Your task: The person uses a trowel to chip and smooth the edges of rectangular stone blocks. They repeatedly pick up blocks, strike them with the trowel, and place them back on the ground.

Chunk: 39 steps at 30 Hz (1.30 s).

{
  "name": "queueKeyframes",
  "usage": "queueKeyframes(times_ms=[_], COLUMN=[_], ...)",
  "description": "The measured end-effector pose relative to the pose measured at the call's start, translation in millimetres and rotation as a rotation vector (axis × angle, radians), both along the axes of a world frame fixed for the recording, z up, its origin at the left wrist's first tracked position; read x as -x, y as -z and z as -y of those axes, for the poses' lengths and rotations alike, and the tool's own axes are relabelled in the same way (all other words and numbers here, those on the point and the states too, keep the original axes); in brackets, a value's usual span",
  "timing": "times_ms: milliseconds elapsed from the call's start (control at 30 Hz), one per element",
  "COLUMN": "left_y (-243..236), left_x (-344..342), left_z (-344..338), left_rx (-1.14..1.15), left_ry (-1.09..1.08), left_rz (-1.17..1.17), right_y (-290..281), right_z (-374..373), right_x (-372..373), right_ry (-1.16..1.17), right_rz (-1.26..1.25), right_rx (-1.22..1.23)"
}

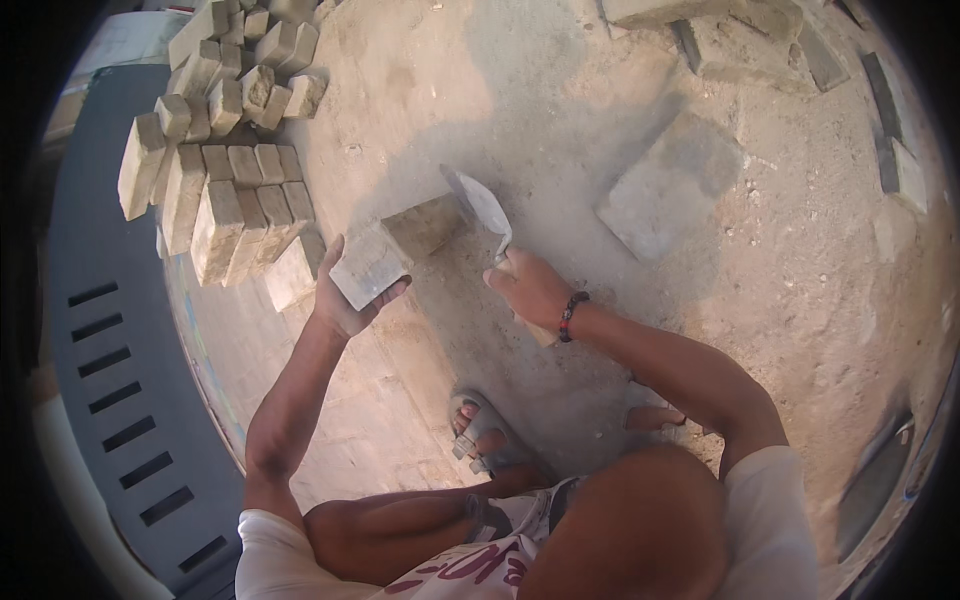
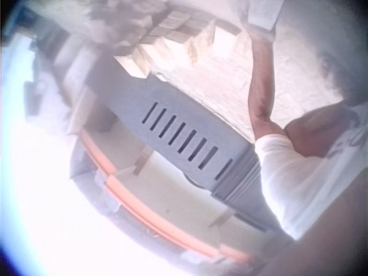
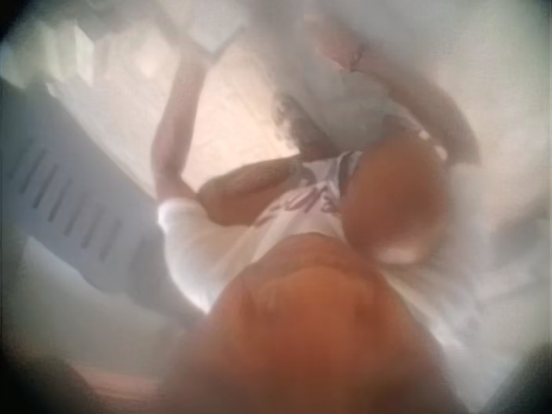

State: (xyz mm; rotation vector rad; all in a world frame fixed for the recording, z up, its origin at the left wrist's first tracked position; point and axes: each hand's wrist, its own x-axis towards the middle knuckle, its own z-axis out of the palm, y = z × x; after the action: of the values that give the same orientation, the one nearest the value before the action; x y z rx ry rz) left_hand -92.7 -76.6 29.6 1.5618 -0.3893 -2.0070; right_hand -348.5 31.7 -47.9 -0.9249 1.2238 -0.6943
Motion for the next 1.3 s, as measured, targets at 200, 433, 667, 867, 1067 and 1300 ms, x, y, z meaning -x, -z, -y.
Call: queueKeyframes(times_ms=[200,433,667,867,1067,1300], left_y=[8,7,14,22,36,30], left_x=[6,15,-4,-6,-18,-19], left_z=[-2,0,3,0,-12,14], left_rx=[0.111,0.146,0.197,0.376,0.711,0.989], left_ry=[-0.016,0.006,0.029,0.129,0.383,0.651], left_rz=[0.025,0.054,0.014,-0.007,0.152,0.794], right_y=[26,-27,-35,2,-40,2], right_z=[9,-22,12,16,-2,17], right_x=[-8,-24,-7,-7,-9,7], right_ry=[0.011,0.102,0.018,-0.022,0.029,0.005], right_rz=[0.022,0.033,0.113,0.071,0.183,0.062], right_rx=[0.070,0.720,0.139,-0.183,0.276,-0.157])
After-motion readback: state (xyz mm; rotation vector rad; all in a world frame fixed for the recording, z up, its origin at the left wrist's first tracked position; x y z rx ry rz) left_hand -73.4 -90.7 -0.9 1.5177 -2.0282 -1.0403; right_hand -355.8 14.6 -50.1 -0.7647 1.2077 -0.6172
